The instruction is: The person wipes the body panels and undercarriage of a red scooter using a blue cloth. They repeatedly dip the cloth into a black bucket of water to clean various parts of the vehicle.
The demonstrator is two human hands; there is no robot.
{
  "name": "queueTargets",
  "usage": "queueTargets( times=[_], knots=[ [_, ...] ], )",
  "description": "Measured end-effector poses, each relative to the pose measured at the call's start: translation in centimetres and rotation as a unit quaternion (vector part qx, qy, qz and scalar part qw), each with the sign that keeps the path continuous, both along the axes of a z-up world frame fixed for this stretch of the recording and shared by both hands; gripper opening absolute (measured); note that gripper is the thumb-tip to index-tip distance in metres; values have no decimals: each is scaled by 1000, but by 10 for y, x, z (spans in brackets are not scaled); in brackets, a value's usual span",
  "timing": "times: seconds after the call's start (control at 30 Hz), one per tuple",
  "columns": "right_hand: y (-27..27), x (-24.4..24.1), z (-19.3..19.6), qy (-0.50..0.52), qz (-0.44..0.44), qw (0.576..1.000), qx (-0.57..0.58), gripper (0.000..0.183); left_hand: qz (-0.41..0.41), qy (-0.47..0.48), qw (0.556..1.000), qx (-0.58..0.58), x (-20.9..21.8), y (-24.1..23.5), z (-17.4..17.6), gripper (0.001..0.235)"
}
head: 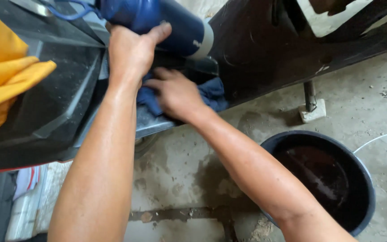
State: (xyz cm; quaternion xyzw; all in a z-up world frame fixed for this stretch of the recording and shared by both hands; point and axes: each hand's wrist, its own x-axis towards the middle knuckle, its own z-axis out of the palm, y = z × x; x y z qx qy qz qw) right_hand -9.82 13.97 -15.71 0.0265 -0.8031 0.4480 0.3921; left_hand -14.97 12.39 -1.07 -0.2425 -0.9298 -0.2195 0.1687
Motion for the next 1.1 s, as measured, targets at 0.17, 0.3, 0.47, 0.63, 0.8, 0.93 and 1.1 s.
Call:
queueTargets(
  times=[0.17, 0.3, 0.47, 0.63, 0.8, 0.93, 1.1],
  knots=[
    [22, -13, -36, -36, -57, 998, -14, 38, -13, 10, 999, -35, 4, -8, 0, 91],
    [0, 34, 0, -22, -35, 999, -16, 26, 8, 18, 999, -46, 10, 0, 3, 104],
    [6, 10, -33, 5, -40, 999, 5, 33, 19, 15, 1000, 1, 5, 9, -2, 98],
    [25, 1, -55, -70, -45, 992, -94, 29, -24, 41, 997, 65, -18, 5, -17, 94],
    [-2, 26, -13, 4, -67, 996, 59, 37, -49, 123, 990, 51, -40, 7, -15, 102],
    [32, -26, -77, 111, -15, 989, -101, 28, -27, 105, 993, 53, -40, 7, -16, 107],
    [14, -50, -151, -112, -41, 972, -200, 55, -22, 100, 994, 40, -48, 4, -15, 104]
  ],
)
